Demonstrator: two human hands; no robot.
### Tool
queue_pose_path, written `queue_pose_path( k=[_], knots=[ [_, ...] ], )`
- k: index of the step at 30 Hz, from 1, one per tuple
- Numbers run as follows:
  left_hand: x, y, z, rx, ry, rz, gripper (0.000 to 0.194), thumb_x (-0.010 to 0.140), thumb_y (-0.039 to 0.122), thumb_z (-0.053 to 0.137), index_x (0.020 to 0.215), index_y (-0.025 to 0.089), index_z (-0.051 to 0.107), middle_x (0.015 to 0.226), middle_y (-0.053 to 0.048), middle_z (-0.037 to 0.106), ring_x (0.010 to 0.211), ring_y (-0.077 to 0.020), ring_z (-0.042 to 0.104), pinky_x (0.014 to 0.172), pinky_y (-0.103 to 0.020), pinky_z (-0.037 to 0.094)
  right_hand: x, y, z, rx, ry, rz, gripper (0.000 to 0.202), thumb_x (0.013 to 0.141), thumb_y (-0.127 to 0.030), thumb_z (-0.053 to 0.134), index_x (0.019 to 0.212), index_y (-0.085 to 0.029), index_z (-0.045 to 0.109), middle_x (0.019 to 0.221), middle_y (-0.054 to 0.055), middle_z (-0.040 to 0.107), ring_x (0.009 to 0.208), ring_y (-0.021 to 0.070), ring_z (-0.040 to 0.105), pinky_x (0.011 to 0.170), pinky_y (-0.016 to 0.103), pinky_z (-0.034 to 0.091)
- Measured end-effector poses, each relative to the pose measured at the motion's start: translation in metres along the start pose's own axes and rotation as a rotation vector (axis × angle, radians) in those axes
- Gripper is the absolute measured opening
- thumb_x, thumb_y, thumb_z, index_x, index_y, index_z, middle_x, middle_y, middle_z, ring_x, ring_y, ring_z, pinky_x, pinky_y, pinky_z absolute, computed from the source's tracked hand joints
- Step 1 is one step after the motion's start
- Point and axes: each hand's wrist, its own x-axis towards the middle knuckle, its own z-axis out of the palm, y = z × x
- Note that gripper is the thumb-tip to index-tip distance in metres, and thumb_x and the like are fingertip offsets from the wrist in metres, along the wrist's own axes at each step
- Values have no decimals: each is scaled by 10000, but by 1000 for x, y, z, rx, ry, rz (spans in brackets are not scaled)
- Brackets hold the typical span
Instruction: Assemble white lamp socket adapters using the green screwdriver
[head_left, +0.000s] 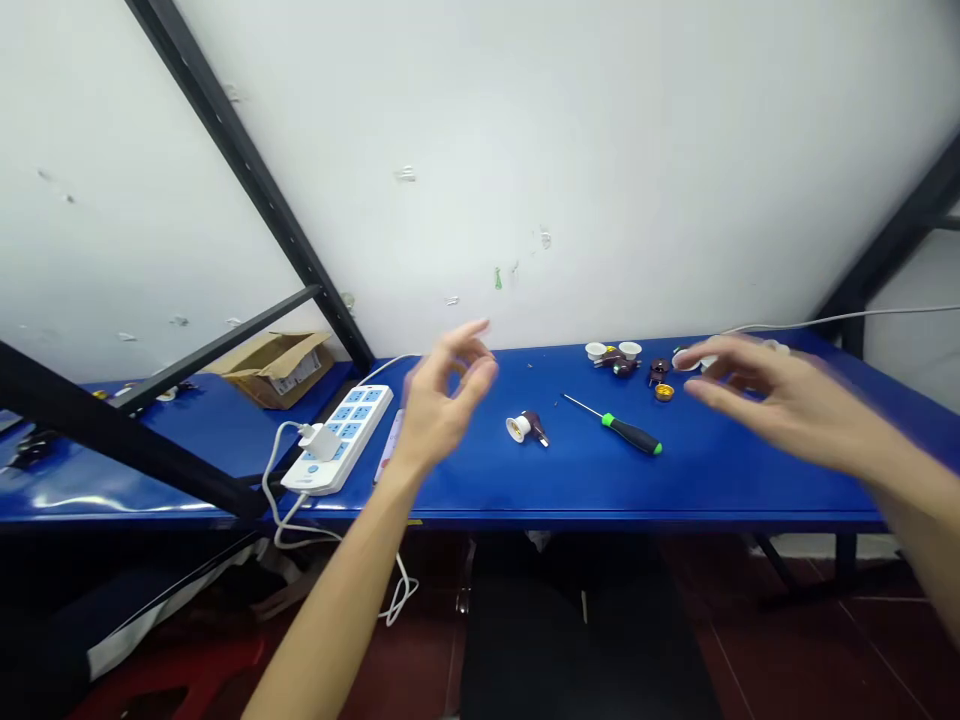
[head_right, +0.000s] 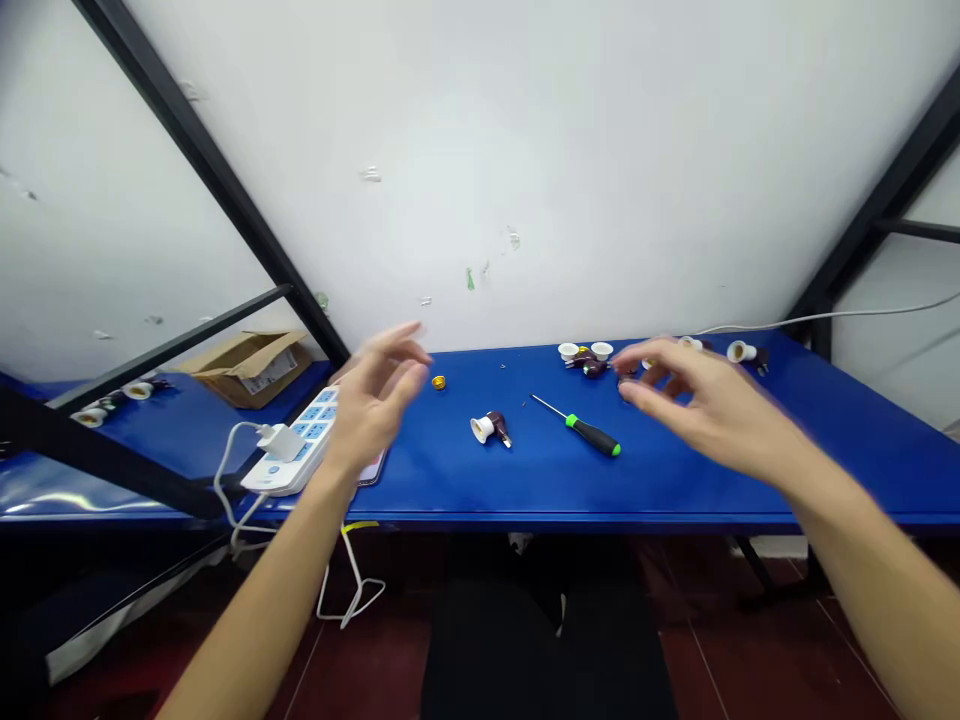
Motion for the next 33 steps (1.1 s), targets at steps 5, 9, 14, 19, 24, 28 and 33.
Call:
queue_pose_path(
  k=[5, 9, 14, 19, 24, 28, 33],
  knots=[
    [-70, -90, 53, 390, -396, -472, 793, 820, 419, 927, 1513, 236, 588, 1517, -138, 600, 1445, -333, 574, 1219, -511, 491, -26, 80, 97, 13, -5, 185, 1011, 666, -1026, 606, 1203, -178, 725, 1137, 175, 663, 949, 273, 655, 963, 521, 585],
    [-76, -110, 64, 480, -507, -451, 490, 929, 291, 785, 1399, 245, 652, 1390, -88, 714, 1355, -319, 627, 1175, -515, 474, -41, 92, 122, 38, 45, 207, 866, 801, -890, 627, 1350, -222, 671, 1359, 172, 577, 1201, 312, 614, 1152, 578, 517],
    [-46, -111, 77, 330, -455, -445, 376, 913, 227, 772, 1283, 236, 706, 1282, -59, 774, 1239, -277, 694, 1123, -457, 516, -24, 68, 116, 126, -16, 203, 705, 864, -779, 670, 1350, -269, 680, 1399, 138, 589, 1257, 294, 612, 1176, 543, 507],
    [-13, -91, 133, 104, -532, -240, 466, 889, 281, 852, 1332, 268, 711, 1345, -49, 767, 1278, -265, 681, 1156, -448, 534, 7, 51, 104, 310, -185, 273, 757, 935, -800, 565, 1408, -214, 641, 1183, 125, 726, 964, 205, 708, 892, 402, 614],
    [11, -73, 198, 162, -621, -107, 501, 925, 388, 845, 1373, 221, 696, 1401, -106, 744, 1340, -315, 651, 1166, -488, 528, 25, 71, 83, 439, -181, 354, 980, 795, -835, 709, 1487, -156, 561, 1146, 137, 740, 937, 194, 715, 831, 369, 639],
    [32, -76, 231, 209, -708, -44, 804, 908, 483, 852, 1588, 207, 523, 1590, -159, 610, 1508, -363, 535, 1245, -517, 457, 28, 108, 55, 407, -82, 450, 994, 741, -797, 772, 1487, -170, 573, 1175, 150, 744, 973, 224, 725, 822, 381, 652],
    [57, -94, 234, 287, -731, -94, 617, 996, 484, 726, 1526, 214, 565, 1481, -152, 659, 1455, -363, 569, 1230, -530, 442, 23, 161, 28, 196, 107, 560, 793, 812, -628, 727, 1433, -154, 591, 1082, 157, 746, 933, 237, 719, 737, 347, 608]
  ],
)
